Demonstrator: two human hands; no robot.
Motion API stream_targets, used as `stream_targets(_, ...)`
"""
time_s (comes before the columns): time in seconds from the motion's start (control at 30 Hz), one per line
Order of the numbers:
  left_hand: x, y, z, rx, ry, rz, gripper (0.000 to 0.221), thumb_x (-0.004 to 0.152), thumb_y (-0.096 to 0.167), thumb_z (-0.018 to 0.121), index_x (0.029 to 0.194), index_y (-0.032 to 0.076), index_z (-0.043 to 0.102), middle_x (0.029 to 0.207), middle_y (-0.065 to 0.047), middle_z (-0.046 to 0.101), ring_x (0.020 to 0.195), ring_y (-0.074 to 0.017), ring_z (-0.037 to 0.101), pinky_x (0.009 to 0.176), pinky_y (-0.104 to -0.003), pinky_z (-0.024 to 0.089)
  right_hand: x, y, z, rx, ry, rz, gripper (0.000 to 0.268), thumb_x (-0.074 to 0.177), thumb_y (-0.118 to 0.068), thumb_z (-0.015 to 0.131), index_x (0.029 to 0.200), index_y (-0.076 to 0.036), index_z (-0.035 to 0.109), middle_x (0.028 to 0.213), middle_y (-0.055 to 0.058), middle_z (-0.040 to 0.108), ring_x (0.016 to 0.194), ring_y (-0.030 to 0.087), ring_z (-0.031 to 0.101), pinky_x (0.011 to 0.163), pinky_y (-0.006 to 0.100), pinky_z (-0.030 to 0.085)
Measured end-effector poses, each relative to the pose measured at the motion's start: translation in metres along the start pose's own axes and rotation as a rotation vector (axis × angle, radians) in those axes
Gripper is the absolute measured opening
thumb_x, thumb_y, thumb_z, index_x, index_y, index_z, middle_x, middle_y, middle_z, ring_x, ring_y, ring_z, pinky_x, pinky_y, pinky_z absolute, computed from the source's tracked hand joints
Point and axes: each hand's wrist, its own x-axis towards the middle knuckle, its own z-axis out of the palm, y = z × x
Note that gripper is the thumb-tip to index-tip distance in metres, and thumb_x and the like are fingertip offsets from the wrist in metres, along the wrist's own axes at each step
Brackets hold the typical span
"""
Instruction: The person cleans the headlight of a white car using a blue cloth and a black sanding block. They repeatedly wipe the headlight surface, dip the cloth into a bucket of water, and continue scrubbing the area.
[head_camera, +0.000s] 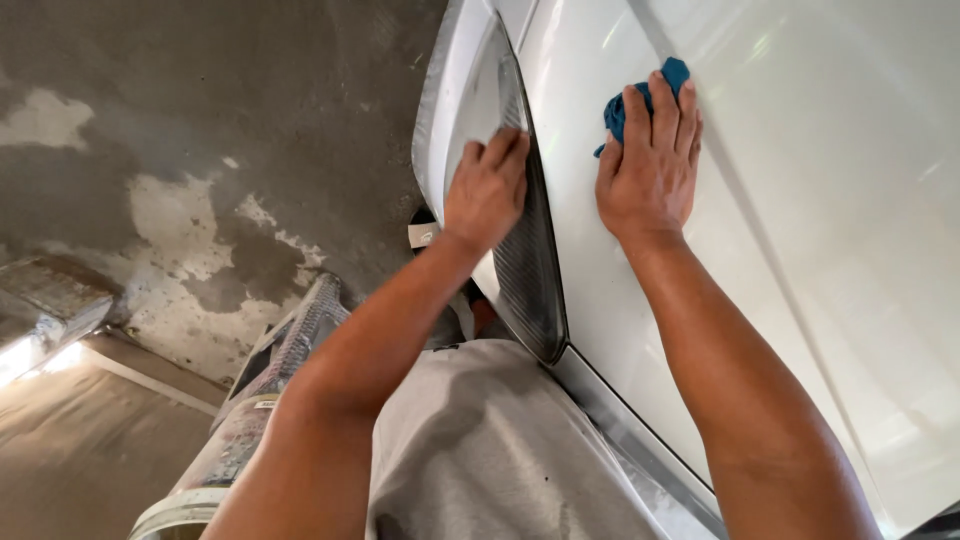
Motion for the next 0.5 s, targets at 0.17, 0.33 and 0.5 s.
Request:
stream_targets(0.17, 0.057, -0.038, 0.039, -0.008, 0.045, -0.104, 0.039, 0.096, 0.008, 0.063, 0.135, 0.008, 0.064, 0.137, -0.008, 0.060, 0.109, -0.0383, 0.059, 0.099, -0.044, 0.053, -0.005, 0.002, -0.001, 0.000, -0.004, 0.003, 0.052, 0.109, -0.017, 0.060, 0.157, -0.003, 0.047, 0.167, 0.018, 0.033, 0.156, 0.046, 0.021, 0.129, 0.059, 0.021)
stream_targets(0.33, -0.004, 0.016, 0.000, -0.055, 0.017, -0.050, 0.044, 0.092, 0.007, 0.064, 0.135, 0.001, 0.062, 0.139, -0.014, 0.057, 0.102, -0.0400, 0.057, 0.093, -0.045, 0.054, -0.001, 0.003, -0.002, 0.001, 0.027, -0.015, 0.052, 0.110, -0.016, 0.060, 0.158, -0.003, 0.046, 0.168, 0.018, 0.033, 0.157, 0.047, 0.021, 0.130, 0.060, 0.020)
stream_targets(0.5, 0.018, 0.002, 0.001, 0.012, -0.096, -0.073, 0.041, 0.093, 0.005, 0.061, 0.134, 0.001, 0.063, 0.140, -0.013, 0.057, 0.104, -0.0369, 0.058, 0.090, -0.043, 0.057, 0.000, 0.001, -0.001, 0.016, 0.003, -0.004, 0.053, 0.108, -0.016, 0.060, 0.157, -0.003, 0.046, 0.167, 0.018, 0.033, 0.156, 0.047, 0.021, 0.129, 0.061, 0.020)
